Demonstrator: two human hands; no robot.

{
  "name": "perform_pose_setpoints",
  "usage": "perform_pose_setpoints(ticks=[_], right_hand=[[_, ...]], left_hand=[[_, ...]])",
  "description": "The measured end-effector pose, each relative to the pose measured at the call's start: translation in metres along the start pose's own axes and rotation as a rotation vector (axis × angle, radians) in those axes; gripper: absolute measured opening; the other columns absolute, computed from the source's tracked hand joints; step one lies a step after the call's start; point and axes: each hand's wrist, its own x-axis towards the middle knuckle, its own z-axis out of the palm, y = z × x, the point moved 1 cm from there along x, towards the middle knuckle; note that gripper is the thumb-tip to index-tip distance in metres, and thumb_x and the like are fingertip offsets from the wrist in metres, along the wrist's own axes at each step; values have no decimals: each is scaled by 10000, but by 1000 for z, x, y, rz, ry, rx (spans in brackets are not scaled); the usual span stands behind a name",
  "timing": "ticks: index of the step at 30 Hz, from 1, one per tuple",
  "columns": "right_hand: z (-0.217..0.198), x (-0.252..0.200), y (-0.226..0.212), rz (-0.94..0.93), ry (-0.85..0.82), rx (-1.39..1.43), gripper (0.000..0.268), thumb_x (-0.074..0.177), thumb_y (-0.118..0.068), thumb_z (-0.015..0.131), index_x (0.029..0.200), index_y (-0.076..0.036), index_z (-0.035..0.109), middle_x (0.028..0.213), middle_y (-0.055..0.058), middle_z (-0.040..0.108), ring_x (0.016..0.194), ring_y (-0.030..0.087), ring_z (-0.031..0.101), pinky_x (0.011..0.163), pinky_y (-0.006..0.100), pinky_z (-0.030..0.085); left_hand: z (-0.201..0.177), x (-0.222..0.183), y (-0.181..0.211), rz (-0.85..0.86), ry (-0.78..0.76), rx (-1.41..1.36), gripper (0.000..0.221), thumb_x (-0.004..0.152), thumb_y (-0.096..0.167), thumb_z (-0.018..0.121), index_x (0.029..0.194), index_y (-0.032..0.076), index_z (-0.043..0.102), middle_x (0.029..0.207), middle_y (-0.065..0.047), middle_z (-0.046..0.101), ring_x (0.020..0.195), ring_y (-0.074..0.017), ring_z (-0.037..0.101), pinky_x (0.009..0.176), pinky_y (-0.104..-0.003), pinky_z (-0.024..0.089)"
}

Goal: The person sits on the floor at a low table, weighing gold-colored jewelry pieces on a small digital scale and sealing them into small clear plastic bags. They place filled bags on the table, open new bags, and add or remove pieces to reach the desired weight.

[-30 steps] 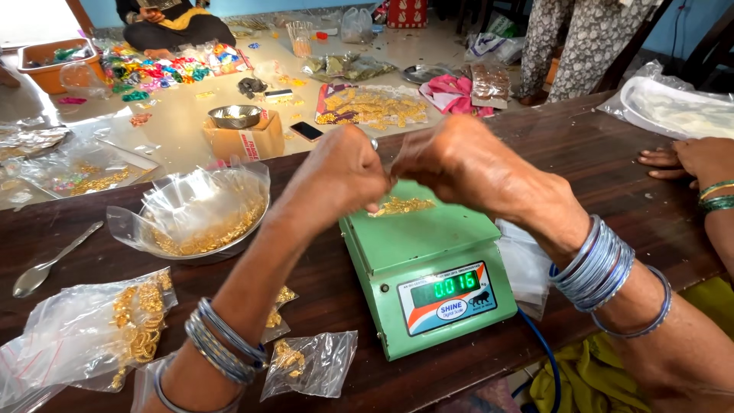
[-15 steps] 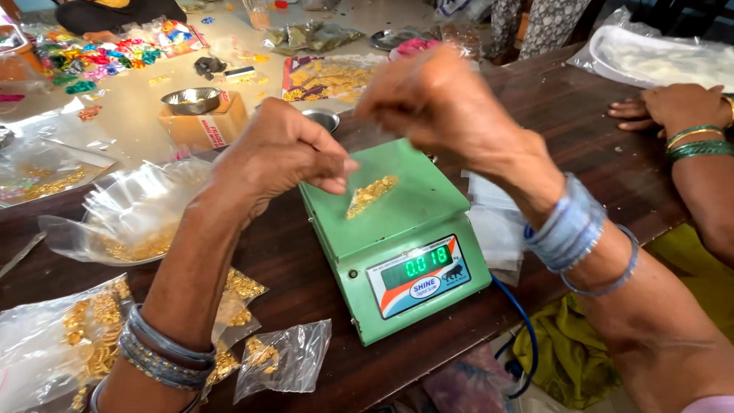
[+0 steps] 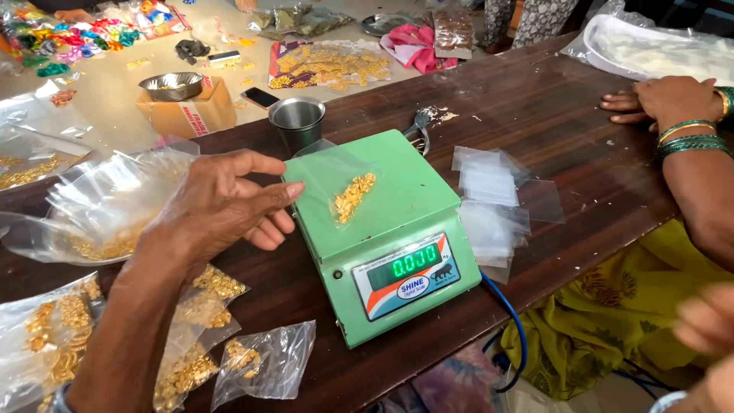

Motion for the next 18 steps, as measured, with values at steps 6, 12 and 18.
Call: perform_pose_setpoints(ticks=[6, 12, 18], right_hand=[[10, -19, 8, 50, -105, -66, 692, 984, -582, 348, 1556, -197, 289, 1697, 112, 87, 1559, 318, 42, 1209, 529, 84], [-3, -5, -16, 96, -129, -43, 705, 970, -592, 361, 1551, -198, 301, 1695, 95, 83, 1556, 291, 37, 1206, 521, 83], [0, -13, -15, 146, -129, -47, 701, 960, -586, 379, 1543, -201, 310, 1696, 72, 84, 1555, 272, 39, 1216, 516, 76]], left_hand=[[-11, -21, 7, -68, 92, 71, 751, 845, 389, 775, 1396, -40, 496, 768, -241, 763, 608, -287, 736, 549, -396, 618], [-25, -29, -6, -66, 161, 106, 714, 904, 341, 754, 1448, -54, 517, 769, -226, 759, 640, -273, 737, 580, -390, 631], [-27, -30, -9, 4, 164, 108, 683, 911, 323, 759, 1416, -80, 537, 749, -223, 732, 632, -257, 720, 560, -389, 615]])
